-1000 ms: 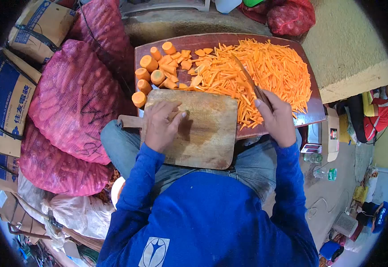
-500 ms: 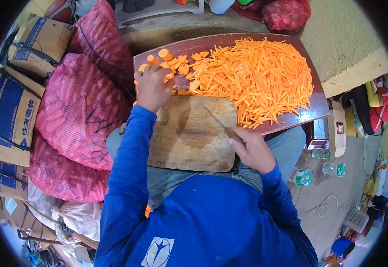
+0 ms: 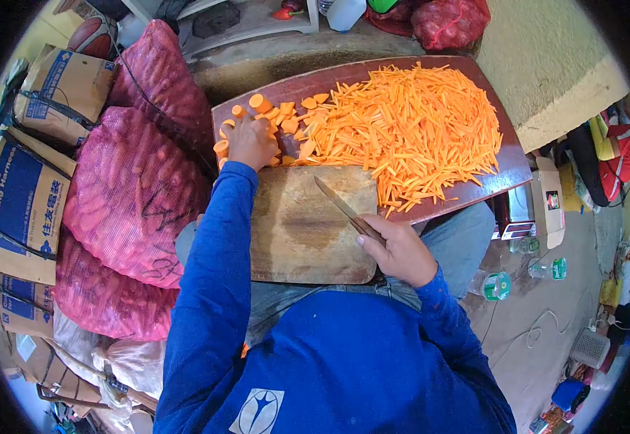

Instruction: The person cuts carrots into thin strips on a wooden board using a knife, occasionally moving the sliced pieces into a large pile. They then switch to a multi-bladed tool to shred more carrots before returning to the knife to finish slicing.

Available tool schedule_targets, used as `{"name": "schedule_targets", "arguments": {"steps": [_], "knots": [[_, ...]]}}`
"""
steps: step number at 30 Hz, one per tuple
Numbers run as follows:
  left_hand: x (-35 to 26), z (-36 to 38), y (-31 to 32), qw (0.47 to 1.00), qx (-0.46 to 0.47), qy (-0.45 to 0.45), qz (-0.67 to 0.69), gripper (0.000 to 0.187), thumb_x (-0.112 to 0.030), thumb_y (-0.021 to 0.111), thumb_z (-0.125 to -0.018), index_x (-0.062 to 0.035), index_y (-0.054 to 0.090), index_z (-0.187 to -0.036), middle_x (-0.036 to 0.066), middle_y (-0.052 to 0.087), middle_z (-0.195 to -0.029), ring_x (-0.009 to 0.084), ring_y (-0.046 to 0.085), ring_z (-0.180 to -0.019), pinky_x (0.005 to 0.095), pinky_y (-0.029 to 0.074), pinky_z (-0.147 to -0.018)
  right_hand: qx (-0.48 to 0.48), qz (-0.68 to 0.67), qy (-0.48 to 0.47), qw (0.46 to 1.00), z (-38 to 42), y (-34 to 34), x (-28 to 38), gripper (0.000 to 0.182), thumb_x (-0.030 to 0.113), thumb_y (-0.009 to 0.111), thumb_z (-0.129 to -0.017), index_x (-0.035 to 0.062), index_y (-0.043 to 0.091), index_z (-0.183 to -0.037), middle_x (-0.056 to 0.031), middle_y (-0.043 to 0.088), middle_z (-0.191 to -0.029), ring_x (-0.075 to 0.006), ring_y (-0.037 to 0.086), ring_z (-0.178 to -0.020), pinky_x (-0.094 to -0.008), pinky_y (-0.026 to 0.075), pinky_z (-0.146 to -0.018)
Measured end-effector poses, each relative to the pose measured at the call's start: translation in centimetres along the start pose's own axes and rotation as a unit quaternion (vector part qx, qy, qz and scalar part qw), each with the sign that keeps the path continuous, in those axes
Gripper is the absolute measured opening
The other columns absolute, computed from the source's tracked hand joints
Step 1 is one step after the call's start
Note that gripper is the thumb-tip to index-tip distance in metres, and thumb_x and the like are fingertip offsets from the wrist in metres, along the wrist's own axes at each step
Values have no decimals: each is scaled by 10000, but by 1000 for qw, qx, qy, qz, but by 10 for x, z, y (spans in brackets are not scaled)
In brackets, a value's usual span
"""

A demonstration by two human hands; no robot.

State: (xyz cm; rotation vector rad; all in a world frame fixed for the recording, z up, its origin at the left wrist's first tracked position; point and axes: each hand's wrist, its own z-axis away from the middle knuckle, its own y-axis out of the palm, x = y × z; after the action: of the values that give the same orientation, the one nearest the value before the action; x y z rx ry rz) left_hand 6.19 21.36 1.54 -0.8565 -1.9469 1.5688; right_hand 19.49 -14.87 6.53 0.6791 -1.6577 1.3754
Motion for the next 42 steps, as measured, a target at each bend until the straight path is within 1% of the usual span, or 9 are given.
{"name": "schedule_targets", "arguments": {"steps": [5, 7, 9, 12, 15, 22, 28, 34, 42], "knots": [[-23, 35, -22, 984, -103, 37, 139, 355, -239, 835, -770, -130, 816, -1107, 191, 691, -1241, 376, 647, -1181, 578, 409, -998, 6, -14, 8, 1000, 0, 0, 0, 302, 234, 687, -1035, 41, 698, -1267, -266, 691, -859, -478, 699, -802, -521, 542, -706], [-44, 66, -36, 967, -142, 88, 193, 344, -226, 846, -748, -132, 807, -1077, 132, 675, -1068, 340, 660, -1064, 485, 454, -917, -34, -31, -3, 999, 0, 2, -3, 308, 226, 682, -1045, 19, 692, -1273, -269, 692, -871, -469, 708, -821, -505, 544, -718], [-64, 99, -38, 949, -129, 96, 271, 368, -144, 850, -723, -106, 792, -1084, 132, 645, -1069, 345, 637, -1046, 473, 462, -910, -25, -38, 8, 999, -1, -3, 1, 305, 226, 681, -1049, 9, 689, -1263, -270, 690, -870, -467, 711, -825, -504, 545, -725], [-82, 143, -42, 964, -101, 112, 219, 407, -79, 879, -709, -73, 770, -1101, 140, 635, -1103, 348, 628, -1058, 482, 469, -921, -5, -39, 18, 999, -1, -4, -1, 300, 225, 679, -1050, 4, 685, -1253, -274, 688, -872, -472, 709, -834, -509, 545, -732], [-94, 163, -36, 931, -133, 87, 330, 366, -97, 880, -736, -86, 735, -1072, 118, 608, -1049, 327, 601, -1037, 473, 402, -904, 24, -18, 24, 999, -3, -4, 5, 299, 227, 677, -1047, 17, 680, -1260, -279, 689, -881, -487, 699, -848, -523, 544, -736], [-107, 190, -23, 896, -151, 38, 415, 388, -10, 861, -738, -63, 768, -1111, 109, 642, -1078, 332, 628, -1028, 442, 495, -902, 24, 19, 7, 1000, 7, -2, 14, 307, 226, 653, -1057, 34, 661, -1297, -294, 695, -937, -504, 693, -886, -534, 548, -743], [-101, 183, -34, 904, -226, 164, 323, 401, 93, 779, -725, -34, 776, -1105, 112, 694, -1098, 326, 678, -1068, 442, 520, -897, 82, -70, 93, 990, 22, -9, 27, 291, 225, 601, -1107, 29, 648, -1316, -289, 684, -958, -513, 695, -911, -505, 553, -773], [-107, 185, -26, 869, -243, 153, 403, 355, 109, 789, -759, -3, 768, -1095, 128, 693, -1082, 337, 701, -1008, 451, 554, -826, 87, -49, 105, 990, 27, -11, 20, 289, 225, 582, -1118, 28, 617, -1327, -296, 676, -999, -516, 684, -939, -507, 546, -785], [-109, 190, -27, 891, -193, 145, 384, 346, 87, 797, -786, 26, 753, -1123, 172, 685, -1074, 366, 699, -938, 436, 574, -798, 48, -32, 35, 998, 37, -11, 35, 334, 232, 605, -1101, 35, 607, -1371, -266, 717, -1045, -503, 706, -946, -532, 563, -780]]}}
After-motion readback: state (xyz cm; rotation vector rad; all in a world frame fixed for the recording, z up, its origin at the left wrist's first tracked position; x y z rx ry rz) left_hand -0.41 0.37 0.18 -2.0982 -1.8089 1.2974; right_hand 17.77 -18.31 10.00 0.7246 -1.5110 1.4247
